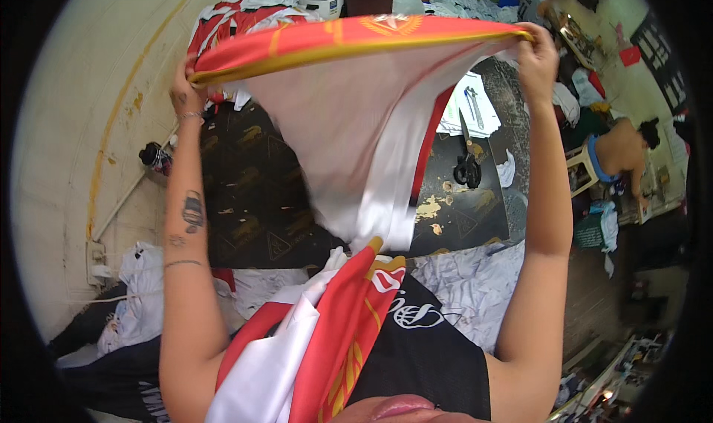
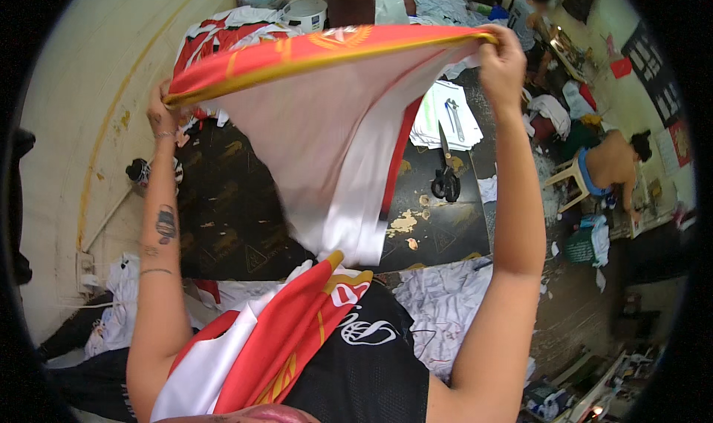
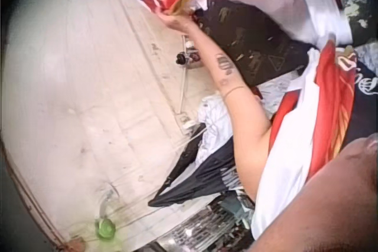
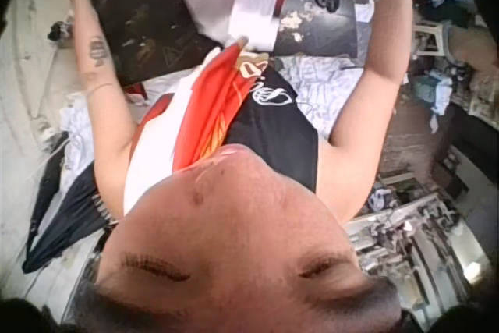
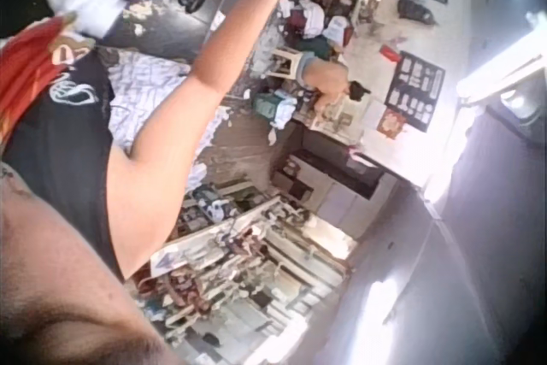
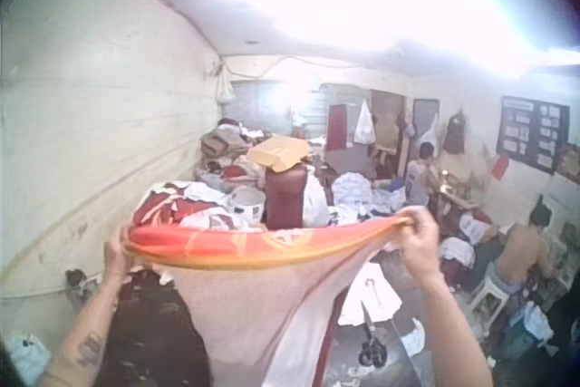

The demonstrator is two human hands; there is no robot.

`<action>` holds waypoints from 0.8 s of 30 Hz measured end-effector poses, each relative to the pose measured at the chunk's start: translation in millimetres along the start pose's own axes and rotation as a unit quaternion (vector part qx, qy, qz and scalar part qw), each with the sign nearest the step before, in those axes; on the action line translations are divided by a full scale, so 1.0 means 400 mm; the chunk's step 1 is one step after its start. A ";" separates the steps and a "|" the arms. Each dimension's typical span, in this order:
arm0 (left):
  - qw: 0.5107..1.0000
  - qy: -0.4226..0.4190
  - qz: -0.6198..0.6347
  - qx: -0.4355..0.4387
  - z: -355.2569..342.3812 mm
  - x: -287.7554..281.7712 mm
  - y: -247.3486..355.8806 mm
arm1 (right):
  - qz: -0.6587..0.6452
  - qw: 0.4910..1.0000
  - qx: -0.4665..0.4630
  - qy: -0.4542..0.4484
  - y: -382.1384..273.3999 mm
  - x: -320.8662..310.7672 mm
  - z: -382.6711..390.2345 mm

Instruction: The person uses shears to cut a red and white jersey and a white sheet of paper on a cluttered table. They repeatedly cut along the edges of the jersey and paper, then fold and stack the cut pieces.

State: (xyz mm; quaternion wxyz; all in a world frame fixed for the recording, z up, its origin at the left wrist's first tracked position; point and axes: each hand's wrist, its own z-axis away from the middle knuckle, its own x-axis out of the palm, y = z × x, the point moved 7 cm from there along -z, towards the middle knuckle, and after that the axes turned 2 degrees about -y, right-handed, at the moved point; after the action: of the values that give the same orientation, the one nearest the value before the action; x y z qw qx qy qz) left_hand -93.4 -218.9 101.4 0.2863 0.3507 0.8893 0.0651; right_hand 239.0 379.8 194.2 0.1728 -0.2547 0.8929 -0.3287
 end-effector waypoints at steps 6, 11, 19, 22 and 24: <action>0.966 -0.200 -0.126 0.100 0.222 -0.100 -0.108 | 0.285 0.920 -0.101 -0.251 0.104 -0.020 0.327; 0.903 -0.364 -0.229 0.016 0.730 -0.083 -0.341 | 0.243 0.890 -0.019 -0.386 0.320 0.033 0.796; 0.606 -0.660 -0.205 -0.395 1.032 -0.264 -0.353 | 0.382 0.748 0.097 -0.534 0.364 -0.031 1.122; 0.443 -0.729 -0.229 -0.469 0.943 -0.227 -0.345 | 0.335 0.788 0.131 -0.499 0.420 0.013 1.038; 0.585 -0.642 -0.305 -0.390 0.809 -0.078 -0.379 | 0.349 0.814 0.105 -0.451 0.512 0.116 0.919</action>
State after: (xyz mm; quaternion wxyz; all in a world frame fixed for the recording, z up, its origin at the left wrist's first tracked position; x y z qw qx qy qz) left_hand 15.6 -380.1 -200.1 0.8953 -0.1365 0.4178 0.0726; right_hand 306.3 304.0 -216.6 0.6852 -0.0260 0.7038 -0.1858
